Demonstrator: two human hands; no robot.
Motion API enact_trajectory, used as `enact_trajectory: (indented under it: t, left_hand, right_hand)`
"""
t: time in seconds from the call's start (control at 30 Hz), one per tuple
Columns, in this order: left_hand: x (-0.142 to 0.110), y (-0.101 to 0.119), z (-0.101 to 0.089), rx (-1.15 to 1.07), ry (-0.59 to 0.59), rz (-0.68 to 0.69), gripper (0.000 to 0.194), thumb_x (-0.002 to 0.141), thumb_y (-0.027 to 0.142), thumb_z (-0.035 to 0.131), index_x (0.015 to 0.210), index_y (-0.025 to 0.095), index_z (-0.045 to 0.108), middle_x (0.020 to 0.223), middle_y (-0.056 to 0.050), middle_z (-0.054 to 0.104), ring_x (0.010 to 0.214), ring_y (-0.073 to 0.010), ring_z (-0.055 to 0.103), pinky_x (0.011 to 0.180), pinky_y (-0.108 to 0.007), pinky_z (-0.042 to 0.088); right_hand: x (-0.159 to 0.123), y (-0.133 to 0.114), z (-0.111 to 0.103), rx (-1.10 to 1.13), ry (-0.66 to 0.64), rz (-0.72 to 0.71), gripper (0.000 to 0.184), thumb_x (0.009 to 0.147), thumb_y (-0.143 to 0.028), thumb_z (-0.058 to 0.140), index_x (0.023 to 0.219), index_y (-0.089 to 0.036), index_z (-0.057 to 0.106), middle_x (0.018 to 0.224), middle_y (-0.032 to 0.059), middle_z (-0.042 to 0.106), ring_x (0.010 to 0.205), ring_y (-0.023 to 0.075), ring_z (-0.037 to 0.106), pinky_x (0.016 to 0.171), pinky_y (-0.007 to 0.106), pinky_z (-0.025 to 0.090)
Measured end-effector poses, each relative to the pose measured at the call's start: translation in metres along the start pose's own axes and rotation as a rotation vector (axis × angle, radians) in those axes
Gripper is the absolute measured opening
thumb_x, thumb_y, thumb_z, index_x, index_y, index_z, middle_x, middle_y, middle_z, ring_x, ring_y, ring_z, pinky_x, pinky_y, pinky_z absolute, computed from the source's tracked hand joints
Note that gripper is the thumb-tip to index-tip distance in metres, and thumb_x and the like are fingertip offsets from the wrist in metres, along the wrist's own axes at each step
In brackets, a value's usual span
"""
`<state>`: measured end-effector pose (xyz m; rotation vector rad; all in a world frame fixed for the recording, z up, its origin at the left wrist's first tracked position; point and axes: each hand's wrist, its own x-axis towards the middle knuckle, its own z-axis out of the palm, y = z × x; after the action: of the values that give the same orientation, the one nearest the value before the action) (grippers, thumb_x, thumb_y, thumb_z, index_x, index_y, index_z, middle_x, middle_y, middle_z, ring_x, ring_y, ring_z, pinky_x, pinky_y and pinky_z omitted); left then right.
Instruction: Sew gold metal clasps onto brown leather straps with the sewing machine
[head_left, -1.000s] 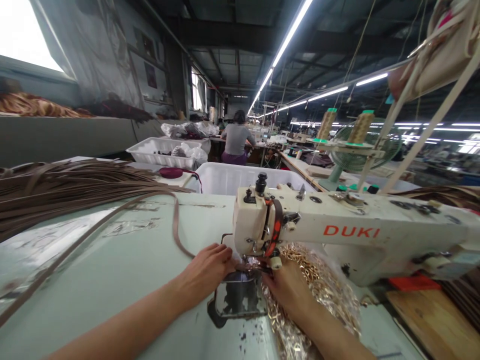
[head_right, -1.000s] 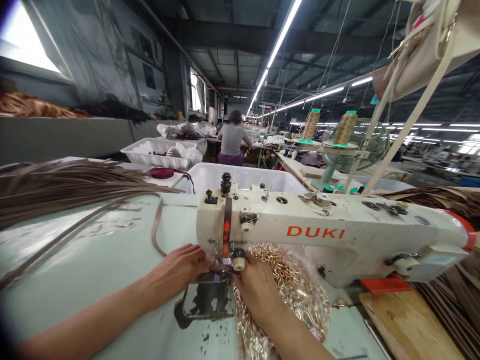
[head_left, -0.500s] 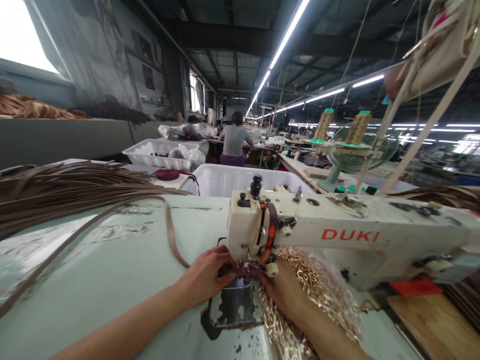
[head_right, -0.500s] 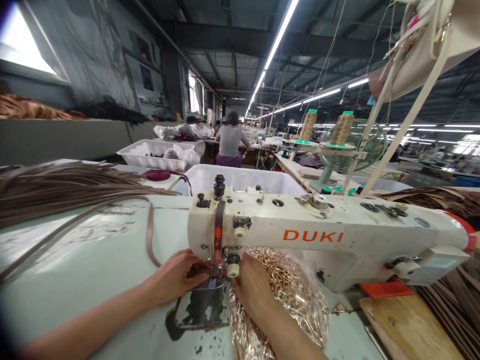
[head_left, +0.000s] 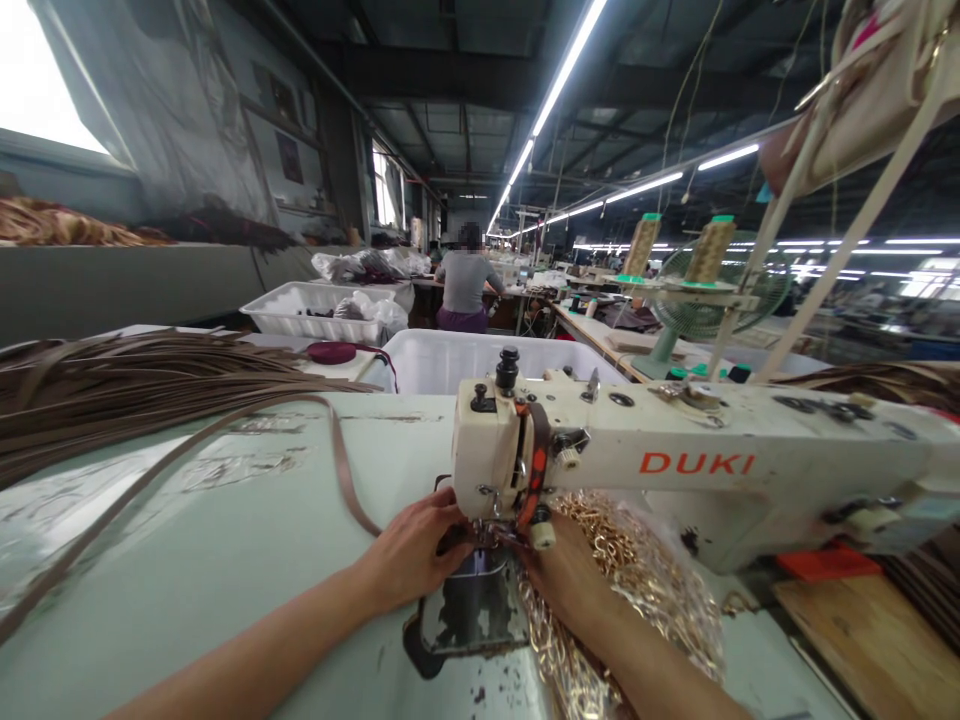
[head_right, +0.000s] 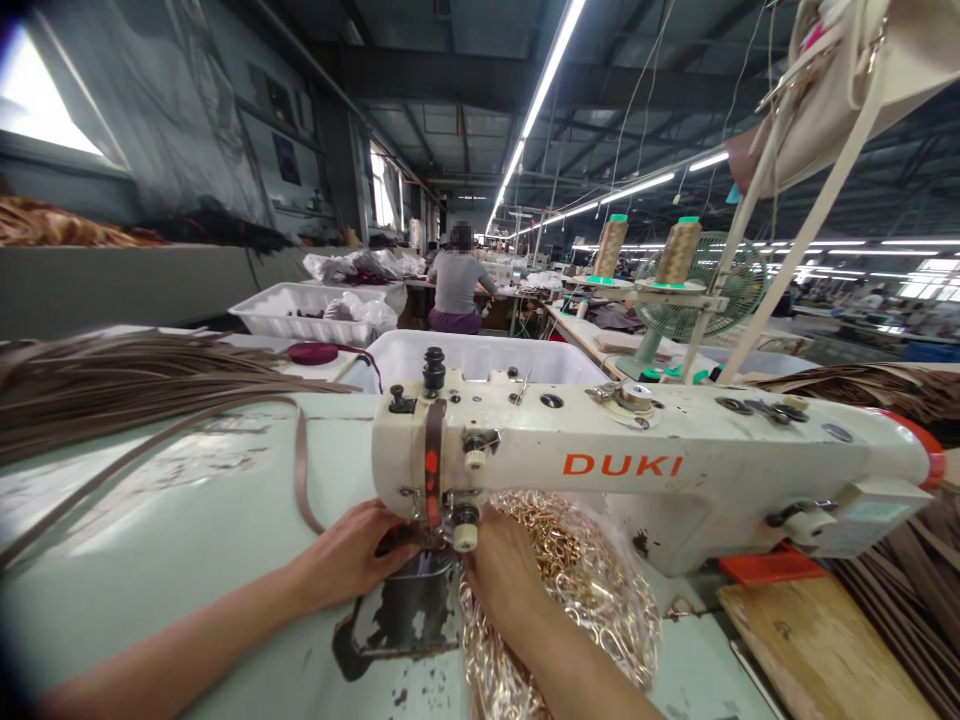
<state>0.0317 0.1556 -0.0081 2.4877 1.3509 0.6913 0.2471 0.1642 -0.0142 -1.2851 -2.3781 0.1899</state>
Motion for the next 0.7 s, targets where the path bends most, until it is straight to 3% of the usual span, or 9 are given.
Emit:
enact_trajectory:
  t: [0.3, 0.4, 0.47, 0.53, 0.7]
  left_hand:
    - [-0.003, 0.004, 0.004, 0.061, 0.025, -0.032, 0.013, 0.085, 0.020, 0.051, 0.094, 0.023, 0.060, 0.095, -0.003, 0.059, 0.090, -0.0198, 0.058, 0.081, -0.030, 0.043]
    - [-0.002, 0.006, 0.002, 0.075, 0.022, -0.036, 0.014, 0.086, 0.021, 0.050, 0.097, 0.023, 0.060, 0.099, -0.003, 0.059, 0.094, -0.0207, 0.057, 0.084, -0.032, 0.043]
    - [-0.002, 0.008, -0.002, 0.080, 0.011, -0.038, 0.015, 0.087, 0.022, 0.049, 0.099, 0.022, 0.059, 0.101, -0.004, 0.058, 0.096, -0.0210, 0.056, 0.085, -0.032, 0.044]
    - [-0.006, 0.010, -0.006, 0.077, -0.018, -0.036, 0.016, 0.088, 0.023, 0.048, 0.100, 0.023, 0.059, 0.100, -0.003, 0.058, 0.095, -0.0204, 0.057, 0.085, -0.032, 0.045]
    - [-0.040, 0.040, -0.013, 0.104, -0.186, -0.036, 0.029, 0.092, 0.021, 0.039, 0.116, 0.025, 0.056, 0.105, -0.006, 0.059, 0.099, -0.0244, 0.057, 0.086, -0.036, 0.047]
  right_hand:
    - [0.002, -0.002, 0.002, -0.108, -0.037, 0.045, 0.025, 0.081, -0.006, 0.050, 0.094, -0.019, 0.067, 0.092, 0.0086, 0.067, 0.086, 0.0230, 0.062, 0.072, 0.029, 0.044]
    - [0.000, -0.005, -0.009, -0.083, -0.045, 0.013, 0.019, 0.084, -0.017, 0.055, 0.098, -0.020, 0.066, 0.095, 0.0075, 0.066, 0.088, 0.0226, 0.062, 0.075, 0.029, 0.044]
    - [-0.002, -0.006, -0.017, -0.032, -0.059, -0.020, 0.028, 0.081, -0.027, 0.062, 0.108, -0.021, 0.063, 0.103, 0.0066, 0.064, 0.094, 0.0224, 0.060, 0.080, 0.029, 0.044]
    - [-0.005, -0.008, -0.021, -0.005, -0.055, -0.010, 0.036, 0.078, -0.031, 0.065, 0.113, -0.021, 0.061, 0.110, 0.0069, 0.062, 0.099, 0.0234, 0.059, 0.083, 0.030, 0.043]
    - [-0.006, -0.020, -0.012, -0.140, -0.057, 0.119, 0.028, 0.088, -0.032, 0.051, 0.111, -0.019, 0.061, 0.110, 0.0116, 0.062, 0.098, 0.0284, 0.059, 0.081, 0.037, 0.044]
